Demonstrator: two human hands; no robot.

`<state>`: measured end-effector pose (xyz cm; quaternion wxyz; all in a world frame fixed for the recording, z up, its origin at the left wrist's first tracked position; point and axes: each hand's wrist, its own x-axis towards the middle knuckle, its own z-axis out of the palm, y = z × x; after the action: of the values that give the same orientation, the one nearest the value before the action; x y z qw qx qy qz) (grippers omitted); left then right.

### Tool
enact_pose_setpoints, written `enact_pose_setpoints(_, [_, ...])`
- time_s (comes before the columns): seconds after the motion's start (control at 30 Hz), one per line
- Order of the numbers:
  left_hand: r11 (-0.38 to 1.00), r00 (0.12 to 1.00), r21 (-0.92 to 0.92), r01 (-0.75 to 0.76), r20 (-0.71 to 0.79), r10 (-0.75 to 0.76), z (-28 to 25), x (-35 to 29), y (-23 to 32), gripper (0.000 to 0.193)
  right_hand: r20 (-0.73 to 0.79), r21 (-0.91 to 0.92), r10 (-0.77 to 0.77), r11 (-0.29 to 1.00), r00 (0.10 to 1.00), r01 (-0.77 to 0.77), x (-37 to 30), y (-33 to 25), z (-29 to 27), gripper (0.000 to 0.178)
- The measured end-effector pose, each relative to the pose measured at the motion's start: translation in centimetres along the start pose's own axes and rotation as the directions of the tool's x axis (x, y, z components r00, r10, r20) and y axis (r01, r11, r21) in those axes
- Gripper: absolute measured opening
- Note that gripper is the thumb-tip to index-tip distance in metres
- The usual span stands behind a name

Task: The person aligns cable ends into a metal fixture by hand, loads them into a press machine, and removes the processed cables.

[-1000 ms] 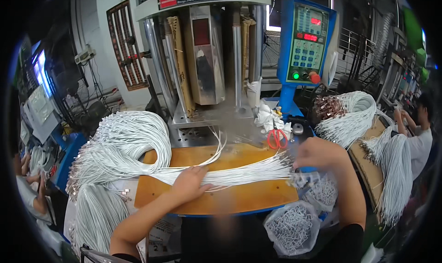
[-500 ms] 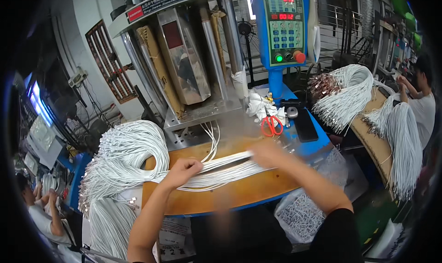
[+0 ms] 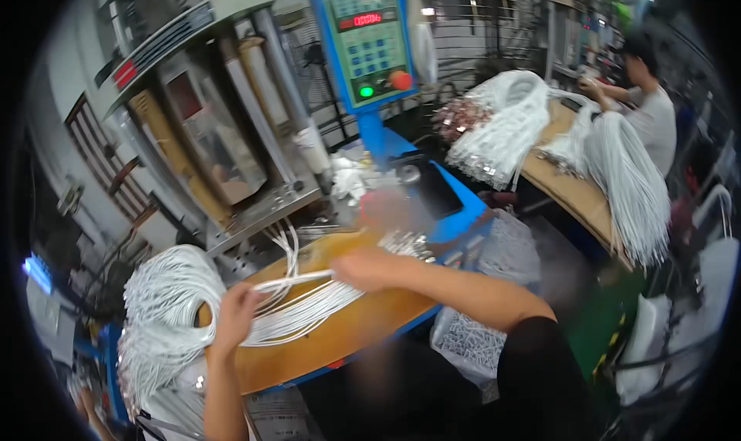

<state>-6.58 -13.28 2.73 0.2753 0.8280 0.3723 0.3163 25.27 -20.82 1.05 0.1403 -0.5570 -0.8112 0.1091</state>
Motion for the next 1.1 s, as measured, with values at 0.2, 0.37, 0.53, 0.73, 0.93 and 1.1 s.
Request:
enact_pose_setpoints(0.2, [0.876, 0.700, -0.247, 0.414, 0.702, -0.132, 1.9, -0.9, 3.9, 0.016, -0.321, -0.191, -0.011, 0.980, 0.947, -0.054, -2.5, 3.4, -0.7, 0.018])
enact_pose_setpoints(0.37, [0.503, 0.646, -0.552, 0.666, 0.763, -0.018, 11.3, -0.6, 5.4, 0.017, -0.249, -0.162, -0.314, 0.946, 0.916, 0.281, -0.4, -1.1, 0.3, 0.016])
enact_pose_setpoints(0.53, [0.586, 0.706, -0.539, 0.605, 0.703, -0.082, 10.9, 2.7, 4.5, 0.022, -0.237, 0.091, -0.019, 0.995, 0.971, 0.042, 1.1, 0.5, -2.2, 0.022])
enact_pose_setpoints(0.73, [0.713, 0.866, -0.533, 0.455, 0.452, -0.215, 11.0, 6.5, 2.3, 0.022, -0.145, -0.047, -0.007, 0.999, 0.989, 0.000, 4.8, -0.2, -2.4, 0.026])
enact_pose_setpoints(0.93, [0.422, 0.896, -0.792, 0.441, 0.412, -0.163, 12.0, 5.9, -0.2, 0.028, -0.103, -0.300, 0.182, 0.932, 0.978, -0.205, 7.0, 0.6, -0.6, 0.036])
enact_pose_setpoints(1.1, [0.383, 0.883, -0.795, 0.470, 0.428, -0.194, 11.9, 5.5, 0.3, 0.018, 0.091, -0.067, 0.165, 0.985, 0.982, -0.159, 7.2, 1.3, -2.3, 0.026])
